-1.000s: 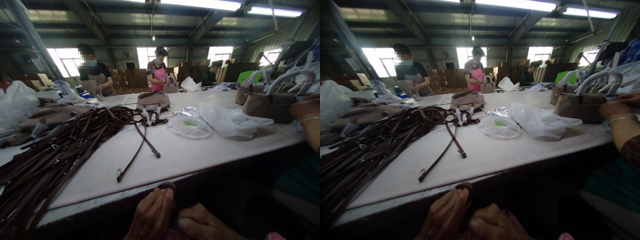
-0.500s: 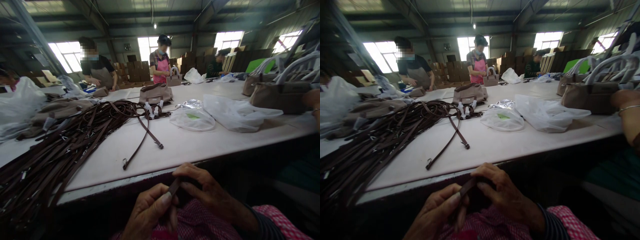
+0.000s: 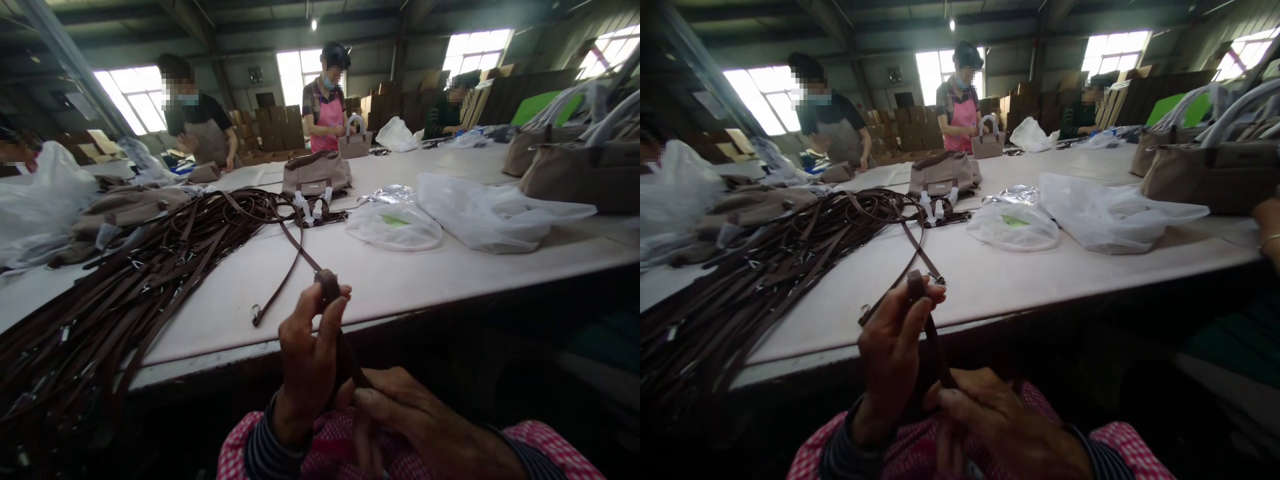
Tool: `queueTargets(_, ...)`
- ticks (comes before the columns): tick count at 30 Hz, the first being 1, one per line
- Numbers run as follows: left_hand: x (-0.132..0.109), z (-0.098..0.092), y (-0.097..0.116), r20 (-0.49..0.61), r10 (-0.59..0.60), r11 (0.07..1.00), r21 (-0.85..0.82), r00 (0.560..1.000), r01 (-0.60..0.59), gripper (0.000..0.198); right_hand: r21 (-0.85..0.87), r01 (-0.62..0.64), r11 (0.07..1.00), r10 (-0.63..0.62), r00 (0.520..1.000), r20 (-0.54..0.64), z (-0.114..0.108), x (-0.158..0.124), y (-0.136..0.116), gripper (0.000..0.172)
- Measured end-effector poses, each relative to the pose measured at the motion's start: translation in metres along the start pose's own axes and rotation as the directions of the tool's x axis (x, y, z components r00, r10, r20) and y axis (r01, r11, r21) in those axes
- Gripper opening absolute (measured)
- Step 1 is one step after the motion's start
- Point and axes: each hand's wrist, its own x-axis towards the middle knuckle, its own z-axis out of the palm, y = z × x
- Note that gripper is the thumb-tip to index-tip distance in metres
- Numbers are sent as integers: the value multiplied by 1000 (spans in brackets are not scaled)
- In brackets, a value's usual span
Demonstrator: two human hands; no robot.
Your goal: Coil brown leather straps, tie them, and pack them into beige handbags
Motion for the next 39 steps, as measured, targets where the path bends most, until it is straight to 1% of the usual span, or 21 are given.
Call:
queueTargets(1, -4, 0, -9, 82, 152, 970, 177, 985, -165, 16, 59, -32, 998, 31, 999, 14, -4, -7, -3, 48)
queueTargets(3, -11, -4, -23, 294, 361, 800, 391, 885, -456, 14, 69, -96, 993, 98, 995, -22, -17, -20, -15, 44)
queueTargets(5, -18, -13, -28, 453, 387, 687, 440, 804, -578, 11, 8, -139, 990, 139, 983, -117, -34, -29, -32, 38)
queueTargets(7, -24, -24, -26, 536, 298, 721, 416, 790, -554, 14, -62, -158, 985, 139, 961, -238, -53, -33, -49, 36)
queueTargets(10, -31, -36, -14, 608, 68, 882, 335, 791, -333, 25, -246, -143, 959, 47, 932, -359, -77, -24, -60, 31)
queueTargets(12, -34, -40, -4, 650, -133, 964, 260, 748, -54, 31, -400, -70, 914, -83, 932, -353, -85, -11, -55, 28)
queueTargets(13, -34, -40, 1, 661, -237, 969, 208, 712, 130, 33, -466, -15, 885, -157, 932, -327, -85, -5, -50, 27)
queueTargets(14, -34, -40, 7, 662, -331, 936, 139, 672, 324, 34, -519, 41, 854, -225, 928, -296, -83, 1, -44, 28)
queueTargets(16, -31, -37, 19, 640, -470, 765, -48, 608, 642, 36, -573, 133, 809, -334, 905, -262, -72, 11, -30, 27)
queueTargets(18, -24, -32, 32, 603, -535, 578, -250, 592, 777, 35, -547, 181, 818, -394, 868, -302, -54, 17, -17, 24)
queueTargets(20, -13, -26, 46, 550, -545, 477, -417, 633, 774, 36, -490, 228, 841, -445, 806, -390, -34, 20, -5, 26)
queueTargets(23, 10, -18, 62, 420, -548, 435, -596, 723, 675, 34, -512, 281, 811, -519, 750, -411, -10, 24, 9, 28)
queueTargets(24, 17, -16, 65, 365, -544, 436, -646, 755, 627, 33, -541, 280, 793, -531, 754, -388, -5, 26, 12, 28)
queueTargets(26, 29, -12, 66, 248, -505, 484, -712, 827, 509, 31, -545, 240, 803, -477, 808, -347, 3, 28, 16, 32)
queueTargets(29, 34, -6, 50, 96, -348, 707, -626, 933, 328, 28, -387, 162, 908, -287, 913, -291, 7, 25, 12, 41)
queueTargets(32, 26, -3, 21, 8, -86, 976, -198, 996, 86, 22, -176, 87, 980, -118, 977, -178, 4, 14, 1, 43)
queueTargets(33, 22, -4, 11, 24, 54, 999, -5, 998, -54, 20, -107, 67, 992, -81, 987, -136, 2, 10, -3, 44)
queueTargets(34, 18, -5, 3, 83, 202, 962, 172, 976, -213, 19, -39, 43, 998, -47, 995, -92, -2, 5, -7, 44)
queueTargets(36, 14, -10, -10, 284, 416, 775, 386, 864, -500, 18, 59, -3, 998, 6, 999, -39, -14, -5, -15, 44)
queueTargets(37, 13, -13, -13, 379, 455, 687, 426, 806, -588, 16, 70, -30, 997, 33, 999, -44, -22, -10, -21, 42)
queueTargets(39, 12, -21, -15, 507, 425, 617, 444, 750, -650, 8, 30, -75, 997, 78, 991, -104, -40, -19, -35, 38)
